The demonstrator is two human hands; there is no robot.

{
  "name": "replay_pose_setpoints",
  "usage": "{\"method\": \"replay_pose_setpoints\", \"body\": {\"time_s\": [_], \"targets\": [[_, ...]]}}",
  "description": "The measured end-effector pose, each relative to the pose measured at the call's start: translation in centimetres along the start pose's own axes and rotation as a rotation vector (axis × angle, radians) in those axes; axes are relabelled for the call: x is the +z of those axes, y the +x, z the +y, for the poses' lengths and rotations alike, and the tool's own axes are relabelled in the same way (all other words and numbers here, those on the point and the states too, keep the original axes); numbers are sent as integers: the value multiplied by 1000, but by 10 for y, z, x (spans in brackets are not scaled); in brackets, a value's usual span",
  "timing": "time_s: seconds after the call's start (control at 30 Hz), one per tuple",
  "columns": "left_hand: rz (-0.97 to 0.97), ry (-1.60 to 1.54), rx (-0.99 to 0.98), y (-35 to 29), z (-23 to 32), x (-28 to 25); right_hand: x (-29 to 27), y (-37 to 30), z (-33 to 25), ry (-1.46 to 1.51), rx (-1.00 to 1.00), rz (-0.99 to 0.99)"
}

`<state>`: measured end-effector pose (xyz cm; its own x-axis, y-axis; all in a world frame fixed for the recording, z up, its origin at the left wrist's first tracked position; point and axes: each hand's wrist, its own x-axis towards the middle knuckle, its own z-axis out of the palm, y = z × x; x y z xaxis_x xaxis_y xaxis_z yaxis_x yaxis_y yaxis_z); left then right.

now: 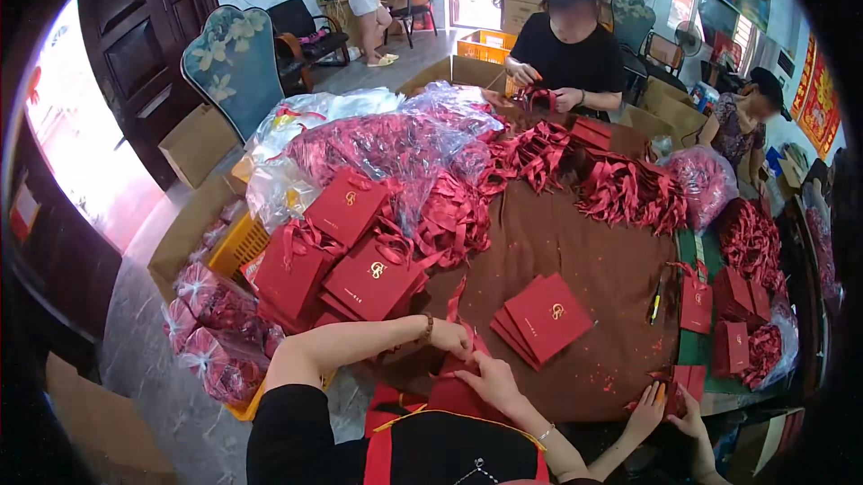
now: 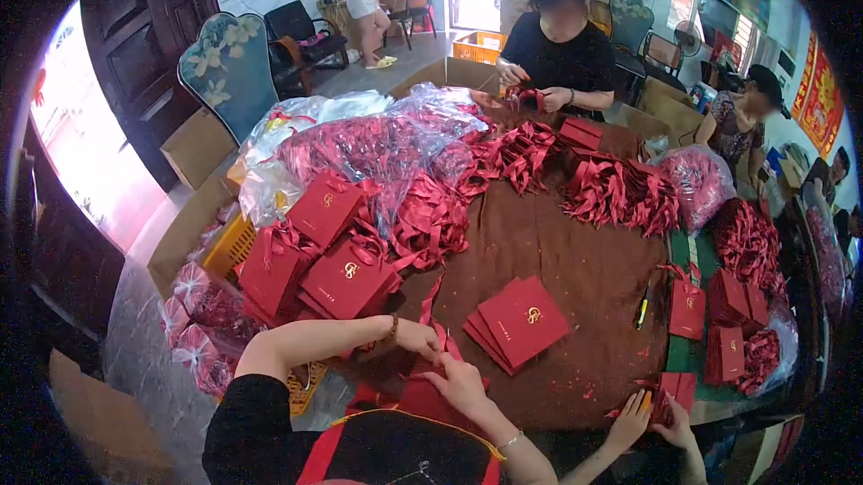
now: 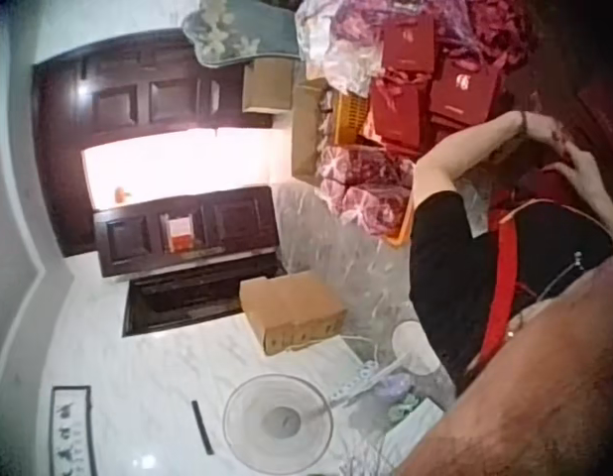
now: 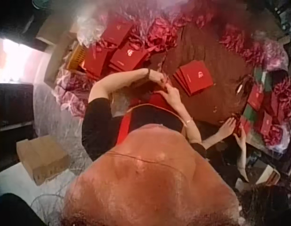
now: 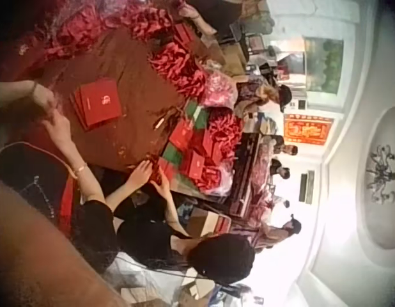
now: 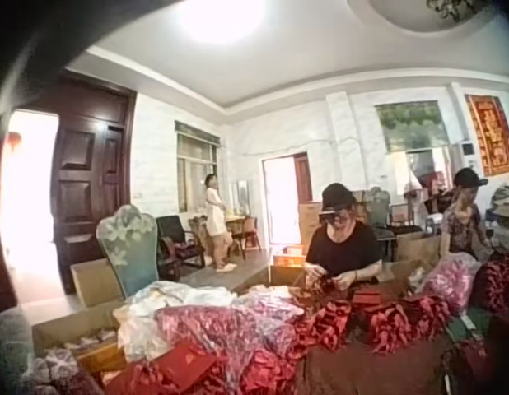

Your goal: The person attaches ribbon handles to paper gift bags by threading ribbons through the bags' slots and securing them by hand.

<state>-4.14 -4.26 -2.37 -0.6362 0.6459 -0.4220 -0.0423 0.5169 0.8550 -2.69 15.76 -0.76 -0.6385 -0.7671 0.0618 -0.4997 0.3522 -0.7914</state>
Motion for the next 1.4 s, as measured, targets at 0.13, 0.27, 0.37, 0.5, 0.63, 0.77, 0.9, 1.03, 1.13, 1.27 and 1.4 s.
{"method": "replay_pose_setpoints", "body": {"time_s": [0.13,0.27,0.37,0.5,0.63,0.77,0.9,1.03,1.13,1.27,1.4], "targets": [[-75,-4,20,8,-20,-2,4,0,3,-2,-55,25],[-150,-78,36,12,-24,-1,2,1,-3,-27,-24,-2],[-157,-136,-2,8,-18,4,9,0,7,18,-81,-18],[42,-169,22,16,-40,14,-5,4,0,1,0,-52],[255,-305,-44,10,-25,23,1,0,11,-5,-7,9],[689,-140,29,5,-21,30,2,4,6,29,32,-125],[780,-352,-85,2,-6,46,0,7,15,8,-128,-28],[888,-339,-67,6,-24,52,-21,-10,7,-501,-204,110],[941,-498,-142,4,-11,55,-20,-27,14,-538,-186,124],[1121,267,-25,0,-2,55,-16,-35,20,-497,-80,34],[1222,474,103,-12,5,24,-13,-23,50,-347,-104,37]]}}
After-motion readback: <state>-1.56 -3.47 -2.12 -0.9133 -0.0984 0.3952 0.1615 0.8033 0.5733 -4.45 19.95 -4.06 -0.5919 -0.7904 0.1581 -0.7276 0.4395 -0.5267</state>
